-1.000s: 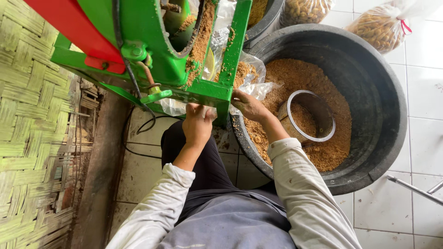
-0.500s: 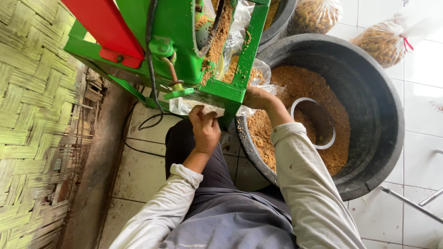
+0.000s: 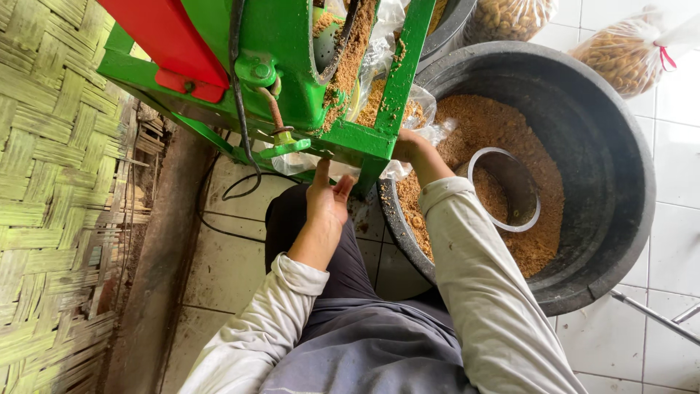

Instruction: The person uses a sieve and a wooden stick to sift a brown granular material in a large black basin. They repeatedly press the material through the mesh and shake the sieve to separate finer particles. Later, they collect the sifted material from a green machine into a plastic bag.

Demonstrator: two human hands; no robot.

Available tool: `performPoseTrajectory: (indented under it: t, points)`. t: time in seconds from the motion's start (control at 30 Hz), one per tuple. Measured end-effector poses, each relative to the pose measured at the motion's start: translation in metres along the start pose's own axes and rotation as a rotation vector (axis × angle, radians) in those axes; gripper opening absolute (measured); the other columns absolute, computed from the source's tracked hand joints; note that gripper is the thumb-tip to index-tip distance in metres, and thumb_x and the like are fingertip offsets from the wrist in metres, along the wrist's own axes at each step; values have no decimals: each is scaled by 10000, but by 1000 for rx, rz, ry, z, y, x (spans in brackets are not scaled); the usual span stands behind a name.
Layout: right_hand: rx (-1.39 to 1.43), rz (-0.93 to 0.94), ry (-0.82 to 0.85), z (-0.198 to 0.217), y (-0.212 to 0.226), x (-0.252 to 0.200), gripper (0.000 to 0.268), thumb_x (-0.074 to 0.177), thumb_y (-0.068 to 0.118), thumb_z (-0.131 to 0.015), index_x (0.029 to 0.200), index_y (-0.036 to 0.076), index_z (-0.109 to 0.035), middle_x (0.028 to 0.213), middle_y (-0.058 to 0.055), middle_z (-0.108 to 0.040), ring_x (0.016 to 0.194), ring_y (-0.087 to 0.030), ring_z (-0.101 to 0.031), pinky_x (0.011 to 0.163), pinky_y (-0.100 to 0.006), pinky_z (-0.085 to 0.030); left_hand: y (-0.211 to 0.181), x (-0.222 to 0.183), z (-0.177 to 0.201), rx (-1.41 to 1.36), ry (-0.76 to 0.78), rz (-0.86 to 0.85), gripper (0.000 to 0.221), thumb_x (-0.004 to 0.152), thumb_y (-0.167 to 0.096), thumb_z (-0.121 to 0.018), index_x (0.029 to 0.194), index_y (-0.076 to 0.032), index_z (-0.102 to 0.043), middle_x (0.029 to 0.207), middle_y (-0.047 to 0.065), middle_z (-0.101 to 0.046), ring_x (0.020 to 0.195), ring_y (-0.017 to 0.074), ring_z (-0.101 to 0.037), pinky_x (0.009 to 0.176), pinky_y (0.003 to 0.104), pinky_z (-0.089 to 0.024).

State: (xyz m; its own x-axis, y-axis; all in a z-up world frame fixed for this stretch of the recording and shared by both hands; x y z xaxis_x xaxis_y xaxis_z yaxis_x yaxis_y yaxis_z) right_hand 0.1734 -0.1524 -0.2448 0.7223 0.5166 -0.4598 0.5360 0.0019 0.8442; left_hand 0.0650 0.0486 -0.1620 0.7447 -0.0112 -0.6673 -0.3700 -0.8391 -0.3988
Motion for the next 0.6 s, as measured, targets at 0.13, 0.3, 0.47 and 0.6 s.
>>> performPoseTrajectory:
  t: [0.13,0.3,0.47,0.6]
  points:
    - [139,97,126,-29,14,-1,418,946,281,-746,1265,15,-694,1205,-144,-737,1041,-213,-698,938,-390,-570,-5,-9,-4,329,-260,69,387,900,-332,-687,1220,-161,-552,1050,-15,-616,891,192,-607,745,449,-506]
    - [-597,286,131,-60,79,-46,420,990,315,-665,1336,76,-657,1262,-64,-726,1073,-176,-651,950,-344,-531,-2,16,-7,94,32,-257,243,854,-142,-672,1051,-54,-561,986,77,-673,910,237,-689,806,407,-561]
    - [-445,188,-638,-39,146,-128,277,1012,278,-659,1203,101,-753,1133,-82,-784,988,-186,-703,915,-336,-550,15,32,25,14,133,-479,278,959,-80,-714,1043,85,-507,1033,81,-630,946,188,-612,893,356,-507]
    - [-702,771,-1121,-90,223,-219,84,970,103,-727,1053,100,-738,1112,-52,-730,969,-149,-719,848,-322,-615,11,12,9,152,330,-664,821,925,-138,-700,1596,4,-249,1154,24,-657,1015,82,-569,1047,254,-449]
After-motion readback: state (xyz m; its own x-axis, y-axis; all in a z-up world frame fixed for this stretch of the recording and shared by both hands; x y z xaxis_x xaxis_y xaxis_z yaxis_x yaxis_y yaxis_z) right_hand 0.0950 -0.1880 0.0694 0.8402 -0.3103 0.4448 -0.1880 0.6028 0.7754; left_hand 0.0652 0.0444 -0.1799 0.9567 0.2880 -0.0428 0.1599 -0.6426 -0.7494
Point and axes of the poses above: each hand's wrist, its own x-axis towards the middle knuckle, its own z-axis out of the back of the hand, y = z × x, the point moved 7 cm from there along x, towards the middle knuckle
